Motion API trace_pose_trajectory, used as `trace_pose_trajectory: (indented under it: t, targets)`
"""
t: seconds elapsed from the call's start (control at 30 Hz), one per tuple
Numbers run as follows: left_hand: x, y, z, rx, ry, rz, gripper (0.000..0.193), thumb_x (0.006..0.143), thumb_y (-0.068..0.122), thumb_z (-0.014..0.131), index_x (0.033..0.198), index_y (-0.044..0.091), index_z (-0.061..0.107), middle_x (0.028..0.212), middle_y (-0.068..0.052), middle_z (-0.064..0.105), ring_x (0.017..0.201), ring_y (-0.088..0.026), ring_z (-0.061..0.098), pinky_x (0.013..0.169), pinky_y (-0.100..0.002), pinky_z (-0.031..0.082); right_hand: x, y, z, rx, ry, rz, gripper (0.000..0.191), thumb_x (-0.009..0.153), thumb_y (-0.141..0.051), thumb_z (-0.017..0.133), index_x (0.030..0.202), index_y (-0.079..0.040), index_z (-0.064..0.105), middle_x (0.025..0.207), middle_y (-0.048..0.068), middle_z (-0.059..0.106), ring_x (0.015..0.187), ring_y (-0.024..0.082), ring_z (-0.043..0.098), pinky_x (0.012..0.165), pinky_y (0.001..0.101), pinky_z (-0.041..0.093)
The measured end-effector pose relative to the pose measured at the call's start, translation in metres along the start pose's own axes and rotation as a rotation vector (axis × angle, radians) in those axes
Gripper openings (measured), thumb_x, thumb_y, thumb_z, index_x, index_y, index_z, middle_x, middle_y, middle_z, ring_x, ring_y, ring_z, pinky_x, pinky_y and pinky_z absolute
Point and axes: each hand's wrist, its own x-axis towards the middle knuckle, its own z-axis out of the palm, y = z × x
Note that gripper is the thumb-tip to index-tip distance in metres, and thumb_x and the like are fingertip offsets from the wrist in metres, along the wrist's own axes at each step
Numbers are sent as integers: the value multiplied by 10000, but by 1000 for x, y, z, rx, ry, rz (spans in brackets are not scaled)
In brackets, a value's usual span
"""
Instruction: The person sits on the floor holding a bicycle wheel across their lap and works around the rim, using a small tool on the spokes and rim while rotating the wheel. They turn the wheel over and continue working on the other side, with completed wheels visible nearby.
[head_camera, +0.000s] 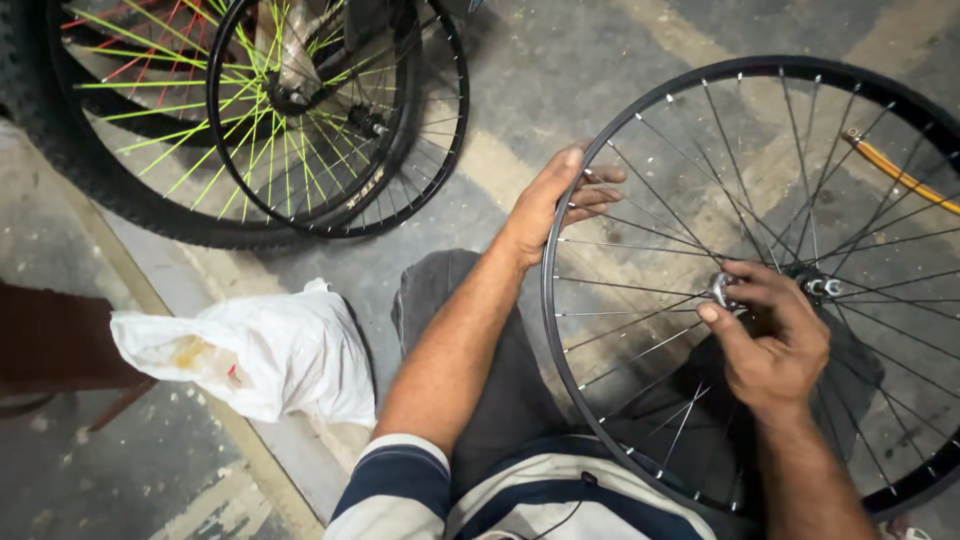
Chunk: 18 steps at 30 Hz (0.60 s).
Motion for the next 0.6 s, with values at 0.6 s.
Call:
trace_pose_trajectory:
  t: [0.6]
  targets:
    - [7,-3,-5,-181,-70,1,1086,949,828,267,1631,-17,230,1416,-246,594,1150,-297,674,966,-362,530,-2,2,8,-99,-35,-47,239,894,-81,833,1042,11,670,1195,169,717,1051,186,700,857,251,537]
